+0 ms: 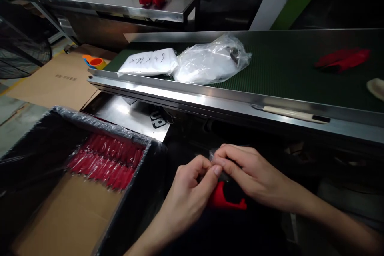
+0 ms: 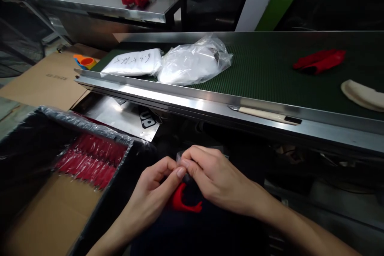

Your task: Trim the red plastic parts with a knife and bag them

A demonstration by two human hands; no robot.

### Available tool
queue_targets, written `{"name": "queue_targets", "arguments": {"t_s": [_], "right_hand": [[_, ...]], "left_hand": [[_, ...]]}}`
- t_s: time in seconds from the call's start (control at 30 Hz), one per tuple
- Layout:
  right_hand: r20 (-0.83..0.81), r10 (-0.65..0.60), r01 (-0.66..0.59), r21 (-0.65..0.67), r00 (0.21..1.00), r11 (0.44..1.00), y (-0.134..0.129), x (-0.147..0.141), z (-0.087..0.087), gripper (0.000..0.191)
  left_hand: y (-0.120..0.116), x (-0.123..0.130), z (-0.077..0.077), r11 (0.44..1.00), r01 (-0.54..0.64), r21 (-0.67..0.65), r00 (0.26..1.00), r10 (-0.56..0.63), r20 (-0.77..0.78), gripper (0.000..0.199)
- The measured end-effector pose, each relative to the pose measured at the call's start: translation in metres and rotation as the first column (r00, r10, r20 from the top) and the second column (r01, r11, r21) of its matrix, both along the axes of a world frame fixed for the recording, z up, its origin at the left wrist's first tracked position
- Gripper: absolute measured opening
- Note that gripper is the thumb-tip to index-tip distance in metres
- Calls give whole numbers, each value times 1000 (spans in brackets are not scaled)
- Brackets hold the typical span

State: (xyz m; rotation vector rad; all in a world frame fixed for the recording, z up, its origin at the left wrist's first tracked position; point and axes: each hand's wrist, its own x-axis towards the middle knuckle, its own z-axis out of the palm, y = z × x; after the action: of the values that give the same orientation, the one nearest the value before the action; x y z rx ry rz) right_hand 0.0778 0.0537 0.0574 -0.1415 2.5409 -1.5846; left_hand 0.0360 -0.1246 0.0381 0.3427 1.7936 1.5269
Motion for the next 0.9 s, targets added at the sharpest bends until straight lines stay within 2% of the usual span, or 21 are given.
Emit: {"name": "queue_targets", "arguments": {"t_s": [0.1, 0.2, 0.3, 0.43, 0.5, 0.6, 0.77, 0.9], "right_hand": [[74, -72, 73, -6, 995, 997, 10, 4, 2, 25], [12, -195, 194, 80, 981, 978, 17, 9, 0, 25], [-43, -231, 235, 107, 972, 966, 17, 14, -3, 20], [-119, -217, 229, 95, 969, 969, 13, 15, -6, 17], [-102, -187, 197, 102, 977, 975, 13, 13, -6, 17], [-34, -119, 122, 91, 992, 988, 14, 11, -4, 19], [16, -87, 85, 90, 996, 992, 17, 11, -1, 20], [24, -32, 26, 203, 999, 979, 21, 15, -8, 21]], "left_hand": [[0, -3, -7, 998, 4, -57, 999, -7, -36, 40], [0, -9, -13, 988, -98, -122, 988, 82, -128, 42], [2, -14, -13, 984, -129, -120, 980, 108, -167, 39], [6, -12, -6, 995, 35, -94, 998, -39, -43, 35], [8, -10, -3, 989, 83, -125, 995, -89, -45, 35], [10, -8, -4, 983, 67, -168, 985, -92, -147, 31], [12, -4, -9, 982, 109, -154, 971, -138, -193, 23], [12, -5, -8, 986, 23, -165, 962, -67, -266, 22]]}}
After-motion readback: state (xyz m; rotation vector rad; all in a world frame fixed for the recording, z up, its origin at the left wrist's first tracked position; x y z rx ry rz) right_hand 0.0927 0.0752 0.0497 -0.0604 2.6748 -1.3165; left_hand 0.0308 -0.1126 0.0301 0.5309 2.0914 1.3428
